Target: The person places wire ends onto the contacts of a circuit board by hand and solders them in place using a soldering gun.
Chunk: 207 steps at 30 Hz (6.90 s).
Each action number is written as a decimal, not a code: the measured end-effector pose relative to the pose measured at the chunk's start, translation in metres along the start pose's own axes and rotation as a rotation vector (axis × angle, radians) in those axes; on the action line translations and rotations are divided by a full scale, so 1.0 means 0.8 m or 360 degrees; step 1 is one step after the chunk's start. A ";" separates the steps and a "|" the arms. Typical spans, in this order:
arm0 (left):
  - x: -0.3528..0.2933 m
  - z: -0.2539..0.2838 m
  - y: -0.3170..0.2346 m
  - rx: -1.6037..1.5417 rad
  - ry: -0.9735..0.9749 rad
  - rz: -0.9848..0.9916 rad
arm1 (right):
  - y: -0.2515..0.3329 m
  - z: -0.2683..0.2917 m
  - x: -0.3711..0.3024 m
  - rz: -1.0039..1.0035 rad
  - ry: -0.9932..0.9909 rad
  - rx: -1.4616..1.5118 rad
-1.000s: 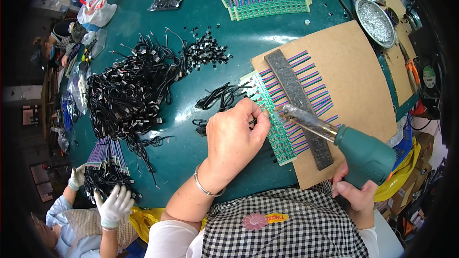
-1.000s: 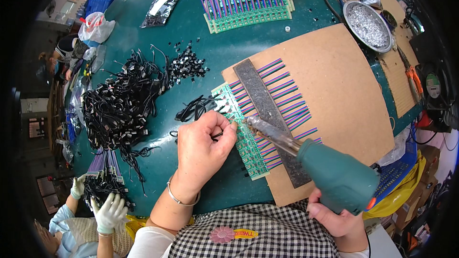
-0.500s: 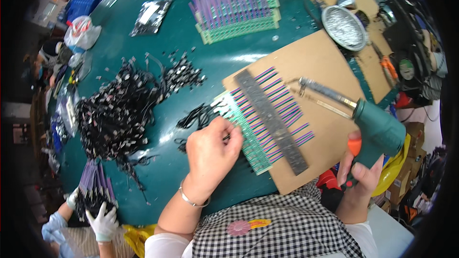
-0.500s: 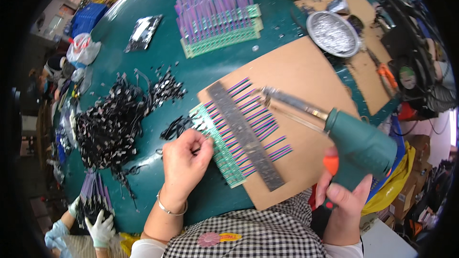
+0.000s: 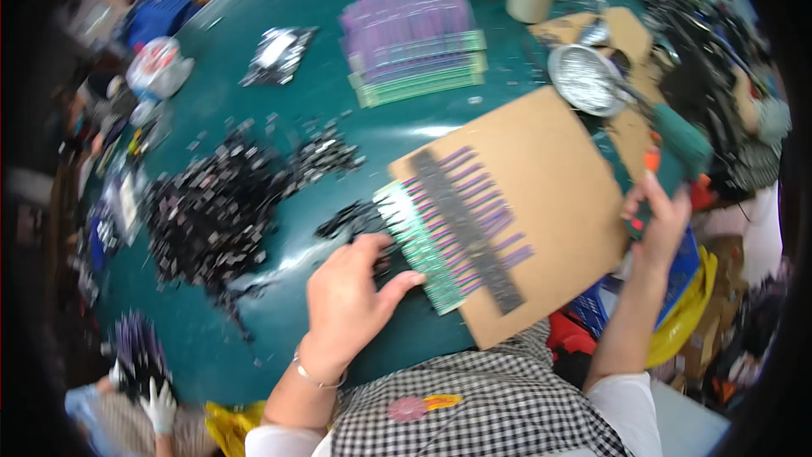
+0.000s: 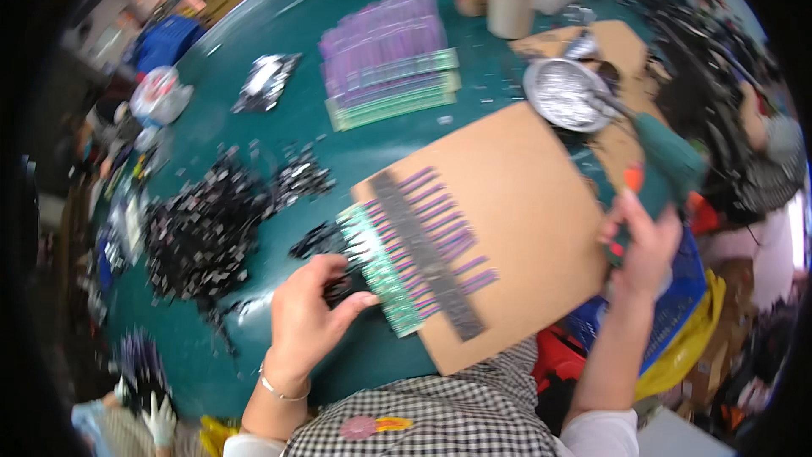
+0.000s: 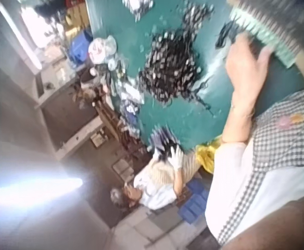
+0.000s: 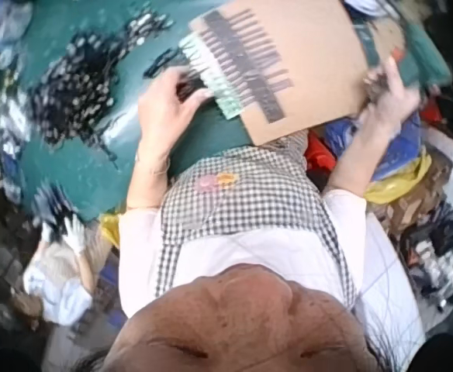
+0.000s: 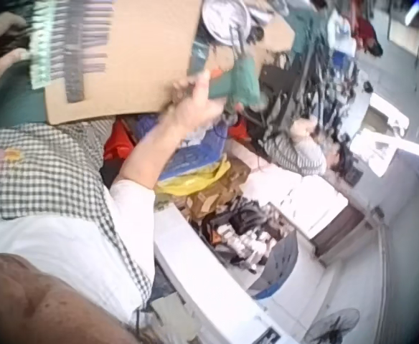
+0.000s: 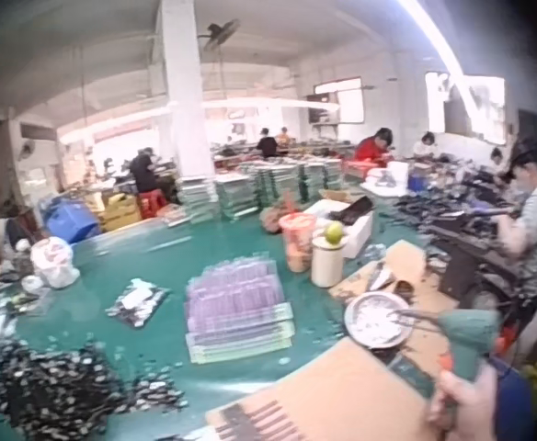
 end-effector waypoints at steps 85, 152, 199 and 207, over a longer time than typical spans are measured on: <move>-0.027 -0.009 -0.036 -0.1502 0.0007 0.0396 | -0.018 -0.122 -0.184 -0.0611 0.1093 -0.0069; 0.040 -0.038 0.030 -0.0577 0.0136 0.0355 | -0.049 -0.006 -0.174 -0.0725 0.1012 -0.0186; 0.010 -0.047 0.007 -0.0252 -0.0140 0.0182 | -0.042 0.011 -0.175 -0.0771 0.1053 -0.0257; 0.012 -0.046 0.007 -0.0233 -0.0149 0.0136 | -0.049 0.006 -0.176 -0.0687 0.0992 -0.0221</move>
Point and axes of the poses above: each hand's wrist, its own x-axis towards the middle knuckle, its own z-axis out of the back of the hand, y = z × x, the point moved 2 cm from there along x, towards the middle knuckle, and after that the axes turned 15 degrees about -z, right-handed, at the moved point
